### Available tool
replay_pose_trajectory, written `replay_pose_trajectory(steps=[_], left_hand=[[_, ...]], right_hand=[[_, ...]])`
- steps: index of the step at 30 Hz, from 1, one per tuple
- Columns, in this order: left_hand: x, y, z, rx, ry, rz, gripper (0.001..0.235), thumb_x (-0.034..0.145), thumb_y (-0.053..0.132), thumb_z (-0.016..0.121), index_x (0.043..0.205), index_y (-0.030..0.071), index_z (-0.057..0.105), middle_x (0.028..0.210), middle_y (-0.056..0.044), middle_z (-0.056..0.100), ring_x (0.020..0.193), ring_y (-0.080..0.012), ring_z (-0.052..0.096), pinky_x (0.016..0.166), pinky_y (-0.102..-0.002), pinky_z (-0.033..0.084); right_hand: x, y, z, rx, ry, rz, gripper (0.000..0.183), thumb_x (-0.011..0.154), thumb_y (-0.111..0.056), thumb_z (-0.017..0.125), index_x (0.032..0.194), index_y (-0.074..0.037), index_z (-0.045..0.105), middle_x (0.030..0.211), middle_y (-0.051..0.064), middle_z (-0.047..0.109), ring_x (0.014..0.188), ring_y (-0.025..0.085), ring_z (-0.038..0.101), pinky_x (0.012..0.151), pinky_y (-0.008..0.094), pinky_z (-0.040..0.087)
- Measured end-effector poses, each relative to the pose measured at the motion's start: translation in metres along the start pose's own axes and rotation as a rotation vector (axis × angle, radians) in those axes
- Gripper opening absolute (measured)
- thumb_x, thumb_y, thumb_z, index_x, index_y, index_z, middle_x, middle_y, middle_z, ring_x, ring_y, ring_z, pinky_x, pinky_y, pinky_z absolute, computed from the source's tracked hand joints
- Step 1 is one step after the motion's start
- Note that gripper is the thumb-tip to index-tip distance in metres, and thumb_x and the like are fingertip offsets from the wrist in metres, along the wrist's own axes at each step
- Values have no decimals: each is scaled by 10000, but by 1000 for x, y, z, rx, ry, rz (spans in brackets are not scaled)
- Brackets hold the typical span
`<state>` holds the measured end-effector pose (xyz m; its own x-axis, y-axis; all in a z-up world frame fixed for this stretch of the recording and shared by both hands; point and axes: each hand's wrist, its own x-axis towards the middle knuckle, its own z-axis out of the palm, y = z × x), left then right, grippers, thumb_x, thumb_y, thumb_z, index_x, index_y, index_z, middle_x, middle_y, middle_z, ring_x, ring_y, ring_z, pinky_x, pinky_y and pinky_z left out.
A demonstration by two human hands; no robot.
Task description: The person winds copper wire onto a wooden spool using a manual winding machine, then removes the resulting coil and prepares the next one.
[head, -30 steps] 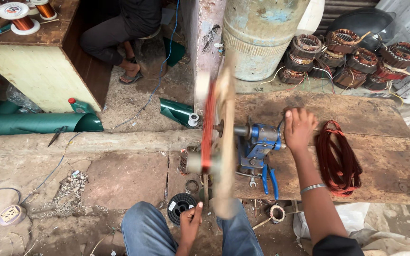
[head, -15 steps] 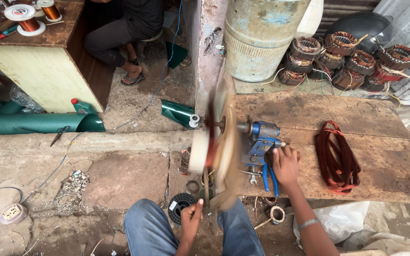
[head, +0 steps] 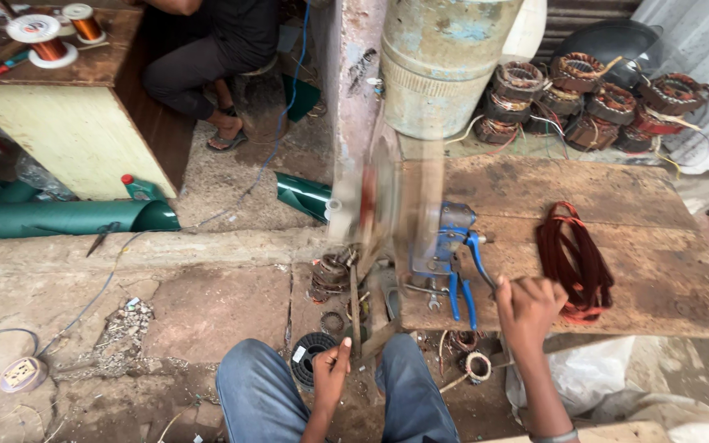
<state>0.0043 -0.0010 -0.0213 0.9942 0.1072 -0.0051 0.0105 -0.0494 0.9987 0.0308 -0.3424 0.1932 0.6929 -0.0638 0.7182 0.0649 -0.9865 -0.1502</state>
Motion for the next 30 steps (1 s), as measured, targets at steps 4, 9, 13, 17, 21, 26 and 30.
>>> replay_pose_trajectory(steps=[4, 9, 13, 17, 21, 26, 30], left_hand=[[-3, 3, 1, -2, 2, -23, 586, 985, 324, 657, 497, 25, 532, 439, -1, 484, 418, -67, 417, 445, -300, 323], [-4, 4, 0, -4, -5, -4, 568, 988, 313, 652, 508, 30, 536, 444, 7, 484, 424, -59, 416, 444, -294, 315], [-4, 1, -1, -3, -6, -2, 551, 984, 296, 656, 519, 23, 547, 443, 7, 477, 428, -57, 412, 442, -292, 310], [-2, -8, 1, 10, 5, 8, 557, 985, 295, 653, 514, 18, 543, 442, 7, 478, 426, -56, 414, 441, -289, 314], [-3, -16, 1, 21, 1, -19, 570, 985, 301, 656, 507, 15, 536, 433, 4, 472, 422, -54, 412, 436, -295, 313], [-2, -18, 0, 36, -11, -57, 580, 984, 316, 649, 500, 12, 549, 420, -3, 473, 403, -64, 407, 428, -305, 307], [-2, -20, 0, 36, -5, -57, 592, 984, 330, 656, 501, 8, 543, 419, -11, 468, 402, -68, 401, 428, -308, 306]], right_hand=[[27, 18, 9, 4, 49, 107, 403, 1123, -225, 578, 773, -71, 705, 719, 31, 591, 837, 226, 491, 984, 399, 359], [73, 15, 5, 72, 187, 130, 476, 1123, -242, 576, 692, -64, 668, 687, 58, 559, 796, 239, 466, 932, 402, 354], [114, 5, 5, 235, 249, 112, 501, 1195, -230, 531, 741, -98, 694, 720, 23, 570, 837, 224, 471, 918, 384, 349], [142, 10, 29, 178, 273, 61, 472, 1168, -213, 548, 736, -103, 702, 732, 36, 579, 845, 238, 483, 938, 419, 344], [153, 25, 55, 215, 195, 24, 354, 1164, -244, 563, 875, -64, 658, 861, 55, 591, 934, 252, 487, 964, 421, 345], [149, 45, 96, 225, 80, -36, 305, 1148, -290, 546, 966, -77, 666, 953, 74, 604, 1000, 285, 490, 964, 437, 341], [130, 66, 144, 116, -64, 21, 339, 1128, -348, 496, 1003, -84, 667, 961, 96, 618, 984, 296, 507, 979, 501, 323]])
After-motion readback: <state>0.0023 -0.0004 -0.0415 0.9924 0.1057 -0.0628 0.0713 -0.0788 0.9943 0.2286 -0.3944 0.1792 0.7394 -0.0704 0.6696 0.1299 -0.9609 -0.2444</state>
